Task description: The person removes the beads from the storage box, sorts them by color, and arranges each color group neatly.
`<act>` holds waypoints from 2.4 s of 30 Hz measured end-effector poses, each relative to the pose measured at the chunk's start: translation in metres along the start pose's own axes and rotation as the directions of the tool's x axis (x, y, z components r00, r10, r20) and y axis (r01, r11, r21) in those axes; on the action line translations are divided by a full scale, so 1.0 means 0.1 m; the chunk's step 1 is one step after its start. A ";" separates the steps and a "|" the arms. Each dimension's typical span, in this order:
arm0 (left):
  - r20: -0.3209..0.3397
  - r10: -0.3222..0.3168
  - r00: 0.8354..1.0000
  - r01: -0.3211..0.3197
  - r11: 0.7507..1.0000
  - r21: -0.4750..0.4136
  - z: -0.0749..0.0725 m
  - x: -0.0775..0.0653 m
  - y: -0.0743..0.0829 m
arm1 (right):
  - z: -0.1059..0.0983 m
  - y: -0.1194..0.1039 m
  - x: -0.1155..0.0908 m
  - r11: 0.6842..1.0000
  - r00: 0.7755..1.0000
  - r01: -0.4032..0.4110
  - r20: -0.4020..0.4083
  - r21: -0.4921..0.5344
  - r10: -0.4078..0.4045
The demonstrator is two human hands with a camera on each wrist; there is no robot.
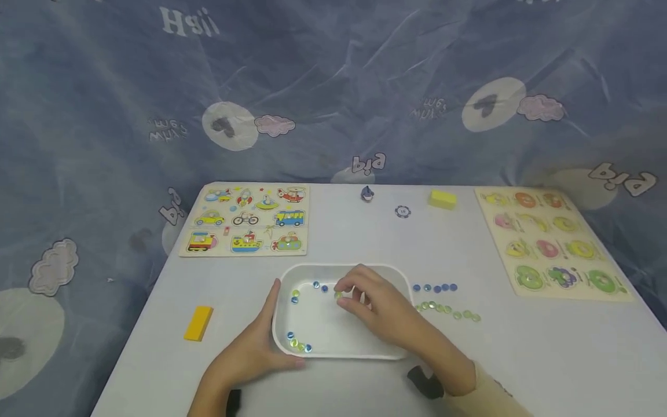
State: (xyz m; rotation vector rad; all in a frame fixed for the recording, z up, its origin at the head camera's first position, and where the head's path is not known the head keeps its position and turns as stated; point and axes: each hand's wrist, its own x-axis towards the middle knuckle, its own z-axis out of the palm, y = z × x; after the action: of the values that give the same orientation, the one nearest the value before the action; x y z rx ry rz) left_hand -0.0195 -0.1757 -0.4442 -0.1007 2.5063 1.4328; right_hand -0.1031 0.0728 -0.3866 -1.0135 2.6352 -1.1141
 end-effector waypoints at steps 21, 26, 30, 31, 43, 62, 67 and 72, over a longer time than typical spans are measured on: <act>-0.012 -0.002 1.000 0.002 0.999 0.035 -0.08 -0.04 -0.01 | -1.00 1.19 -0.97 0.928 0.933 -0.317 -0.241 -0.196 0.268; 0.009 0.006 1.000 -0.006 1.000 0.004 -0.02 0.00 0.01 | -1.21 1.42 -1.25 0.852 0.876 -0.478 -0.181 -0.212 0.446; 0.020 0.043 0.999 -0.042 0.998 -0.037 0.10 0.13 0.03 | -1.37 1.59 -1.43 0.796 0.827 -0.561 -0.119 -0.227 0.549; 0.025 0.052 0.998 -0.050 0.998 -0.045 0.14 0.16 0.04 | -1.40 1.62 -1.48 0.787 0.820 -0.571 -0.110 -0.233 0.562; 0.081 0.023 0.996 -0.020 0.999 -0.040 0.31 0.06 0.06 | -1.33 1.67 -1.74 0.763 0.798 -0.580 -0.011 -0.286 0.603; 0.012 -0.026 1.000 0.026 1.000 0.002 -0.01 0.02 0.04 | -1.05 1.68 -1.29 0.769 0.797 -0.586 -0.011 -0.256 0.604; 0.006 -0.034 0.999 0.034 0.999 -0.001 -0.01 0.01 0.03 | -1.05 1.69 -1.25 0.755 0.779 -0.604 0.009 -0.254 0.627; 0.006 -0.050 0.999 0.050 0.999 -0.004 -0.01 0.00 0.03 | -1.11 1.63 -1.28 0.768 0.792 -0.589 0.008 -0.252 0.610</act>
State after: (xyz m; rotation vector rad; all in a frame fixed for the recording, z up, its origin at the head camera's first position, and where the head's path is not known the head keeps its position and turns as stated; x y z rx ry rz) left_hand -0.0201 -0.1745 -0.4411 -0.1580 2.4784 1.4163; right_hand -0.1297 0.3010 -0.4347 -0.1677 2.7389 -0.5959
